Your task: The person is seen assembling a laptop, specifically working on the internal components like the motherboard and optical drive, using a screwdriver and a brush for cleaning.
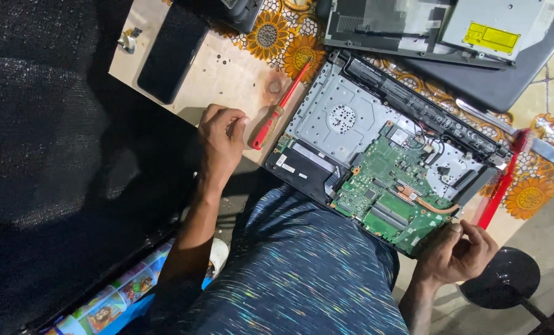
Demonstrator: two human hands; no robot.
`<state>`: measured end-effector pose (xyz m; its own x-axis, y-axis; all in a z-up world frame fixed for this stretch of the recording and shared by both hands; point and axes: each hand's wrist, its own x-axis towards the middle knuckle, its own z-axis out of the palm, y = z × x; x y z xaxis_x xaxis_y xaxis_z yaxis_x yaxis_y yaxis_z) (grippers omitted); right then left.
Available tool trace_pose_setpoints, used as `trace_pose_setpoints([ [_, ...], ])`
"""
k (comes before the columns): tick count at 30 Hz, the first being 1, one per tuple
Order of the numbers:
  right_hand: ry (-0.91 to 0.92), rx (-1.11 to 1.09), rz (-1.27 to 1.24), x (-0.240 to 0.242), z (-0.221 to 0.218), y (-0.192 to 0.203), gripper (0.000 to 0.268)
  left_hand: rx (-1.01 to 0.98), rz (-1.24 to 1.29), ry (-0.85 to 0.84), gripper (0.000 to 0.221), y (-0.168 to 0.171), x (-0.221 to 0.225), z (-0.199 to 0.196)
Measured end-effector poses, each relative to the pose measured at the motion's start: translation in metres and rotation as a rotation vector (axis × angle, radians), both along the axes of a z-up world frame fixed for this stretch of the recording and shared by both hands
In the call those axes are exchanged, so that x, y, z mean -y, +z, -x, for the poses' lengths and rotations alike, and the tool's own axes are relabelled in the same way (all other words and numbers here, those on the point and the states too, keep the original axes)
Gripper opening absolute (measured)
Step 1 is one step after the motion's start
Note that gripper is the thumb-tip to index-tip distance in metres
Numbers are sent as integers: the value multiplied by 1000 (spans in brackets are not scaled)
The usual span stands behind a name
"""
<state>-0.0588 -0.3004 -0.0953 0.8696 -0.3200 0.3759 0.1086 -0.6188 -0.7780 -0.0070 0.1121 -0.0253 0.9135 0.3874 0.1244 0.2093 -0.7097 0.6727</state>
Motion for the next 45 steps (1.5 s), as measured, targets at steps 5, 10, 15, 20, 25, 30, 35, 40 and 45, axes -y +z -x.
trace_pose_setpoints([
  [5, -13, -16, -13, -4, 0, 3, 7, 16, -85, -19, 17, -6, 0, 0],
  [10, -6, 6, 13, -3, -2, 1, 4, 28, -76, 23, 20, -10, -8, -5],
  [15, -30, -8, 23, -7, -2, 6, 4, 39, -79, 10, 22, -6, -5, -9],
  [20, -52, -17, 38, -10, -3, 10, 4, 147, -67, 10, 22, 5, 15, -25],
  [25, -50, -1, 28, -8, -4, 6, 4, 200, 175, -153, 15, 23, 51, -53],
  [30, -64, -7, 15, -13, -5, 12, 5, 162, 177, -260, 16, 24, 80, -62],
  [35, -4, 154, -78, 2, -6, -14, 9, 158, 120, -470, 19, 19, 109, -44],
  [40, -1, 158, -80, 1, -7, -15, 8, -37, 207, -631, 23, 0, 135, -16],
  [45, 14, 164, -60, 4, -6, -19, 9, -65, 229, -706, 31, -1, 140, -12],
])
